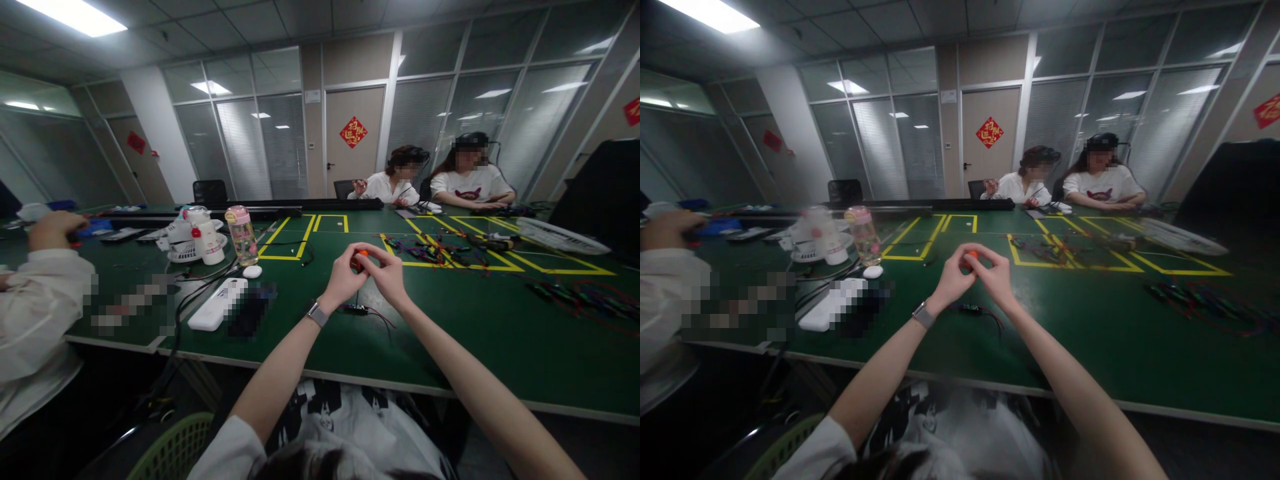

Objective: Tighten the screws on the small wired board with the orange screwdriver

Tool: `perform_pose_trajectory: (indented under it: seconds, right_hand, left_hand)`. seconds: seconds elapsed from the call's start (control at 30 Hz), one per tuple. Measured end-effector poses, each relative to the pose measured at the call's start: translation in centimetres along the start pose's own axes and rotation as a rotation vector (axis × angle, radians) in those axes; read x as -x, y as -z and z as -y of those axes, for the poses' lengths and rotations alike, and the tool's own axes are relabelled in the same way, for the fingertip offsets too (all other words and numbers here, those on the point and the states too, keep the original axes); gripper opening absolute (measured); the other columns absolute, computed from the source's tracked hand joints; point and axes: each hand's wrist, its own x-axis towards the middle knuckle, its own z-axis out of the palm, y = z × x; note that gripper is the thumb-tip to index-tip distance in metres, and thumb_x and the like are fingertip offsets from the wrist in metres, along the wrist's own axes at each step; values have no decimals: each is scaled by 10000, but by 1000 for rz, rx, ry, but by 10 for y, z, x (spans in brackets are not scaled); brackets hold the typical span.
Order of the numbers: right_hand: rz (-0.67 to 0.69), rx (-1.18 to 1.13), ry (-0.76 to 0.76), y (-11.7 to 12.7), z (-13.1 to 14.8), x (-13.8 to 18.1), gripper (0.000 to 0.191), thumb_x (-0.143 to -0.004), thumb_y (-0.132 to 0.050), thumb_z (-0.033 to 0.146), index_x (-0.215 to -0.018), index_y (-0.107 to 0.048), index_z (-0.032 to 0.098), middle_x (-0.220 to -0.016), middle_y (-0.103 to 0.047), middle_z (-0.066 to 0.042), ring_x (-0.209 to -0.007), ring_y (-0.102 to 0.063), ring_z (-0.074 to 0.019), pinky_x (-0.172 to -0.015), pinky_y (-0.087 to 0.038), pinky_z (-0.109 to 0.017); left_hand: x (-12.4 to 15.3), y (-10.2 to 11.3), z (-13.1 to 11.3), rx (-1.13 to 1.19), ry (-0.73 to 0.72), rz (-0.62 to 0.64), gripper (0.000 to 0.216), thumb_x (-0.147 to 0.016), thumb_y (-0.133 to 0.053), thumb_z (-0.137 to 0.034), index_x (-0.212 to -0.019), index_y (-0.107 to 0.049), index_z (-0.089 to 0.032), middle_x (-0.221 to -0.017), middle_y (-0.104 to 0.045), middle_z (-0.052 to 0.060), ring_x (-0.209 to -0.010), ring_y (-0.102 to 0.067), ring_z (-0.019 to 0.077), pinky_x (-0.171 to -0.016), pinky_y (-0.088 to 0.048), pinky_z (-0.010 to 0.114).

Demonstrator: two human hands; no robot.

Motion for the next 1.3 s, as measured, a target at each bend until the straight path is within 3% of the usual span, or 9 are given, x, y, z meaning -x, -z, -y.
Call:
perform_pose_trajectory:
  seconds: [0.2, 0.33, 0.63, 0.77, 0.9, 1.0, 1.1, 1.2, 1.3]
  right_hand:
    - [126, 48, 47, 5, 2, -2, 249, -861, -550, 373, -962, -667, 178, -940, -688, -56, -844, -619, -190, -798, -504, -322]
    - [201, 2, 42, 7, 2, -3, 291, -897, -493, 396, -1037, -634, 185, -981, -661, -61, -845, -603, -182, -772, -497, -301]
    - [185, -222, -116, 15, -15, -7, 271, -801, -632, 439, -952, -707, 227, -996, -697, -38, -934, -614, -222, -838, -502, -348]
    - [224, -342, -201, 13, -19, -7, 287, -804, -634, 403, -1033, -697, 241, -1071, -688, -34, -1052, -596, -229, -958, -450, -378]
    - [171, -339, -159, 10, -17, -3, 253, -820, -590, 333, -1034, -679, 231, -1085, -676, -44, -1116, -567, -229, -1010, -409, -388]
    - [114, -320, -113, 10, -15, 1, 218, -794, -550, 263, -998, -624, 239, -1054, -658, -34, -1032, -597, -208, -943, -456, -370]
    - [141, -253, -130, 11, -15, 5, 257, -717, -631, 244, -961, -549, 240, -973, -627, -20, -896, -615, -182, -816, -504, -326]
    - [212, -124, -174, 11, -19, 8, 354, -627, -750, 261, -899, -527, 220, -826, -594, -1, -741, -591, -158, -718, -504, -303]
    - [272, -83, -206, 10, -22, 8, 329, -599, -786, 297, -801, -545, 200, -724, -578, 7, -668, -564, -150, -686, -492, -304]
  left_hand:
    - [-4, 5, 1, 275, 85, 28, 353, -822, -441, -124, -1149, -567, -167, -1187, -614, 88, -1053, -595, 197, -853, -503, 297]
    - [-7, 7, 3, 319, 132, -8, 264, -875, -485, -238, -1089, -617, -158, -1121, -652, 94, -1007, -616, 196, -853, -497, 311]
    - [-7, 3, 4, 392, 148, 30, 290, -821, -616, -299, -1058, -643, -134, -1094, -666, 104, -954, -623, 182, -850, -493, 296]
    - [-8, 6, 7, 321, 138, 35, 309, -814, -626, -298, -1087, -639, -153, -1129, -654, 91, -932, -617, 168, -827, -494, 280]
    - [-8, 9, 10, 180, 100, -17, 316, -807, -638, -278, -1101, -643, -163, -1060, -652, 77, -836, -609, 138, -758, -496, 253]
    - [-6, 10, 8, 62, 76, -65, 293, -800, -650, -286, -1077, -655, -191, -960, -629, 42, -770, -592, 113, -697, -491, 222]
    - [-4, 10, 4, -51, 42, -108, 251, -814, -637, -321, -1035, -667, -206, -895, -591, 21, -767, -583, 113, -679, -487, 213]
    - [-2, 10, -2, -160, -17, -167, 213, -881, -544, -323, -988, -681, -200, -881, -581, 31, -818, -578, 127, -735, -480, 232]
    - [-1, 11, -6, -177, -62, -185, 267, -935, -437, -284, -965, -681, -180, -925, -609, 53, -896, -583, 140, -814, -464, 256]
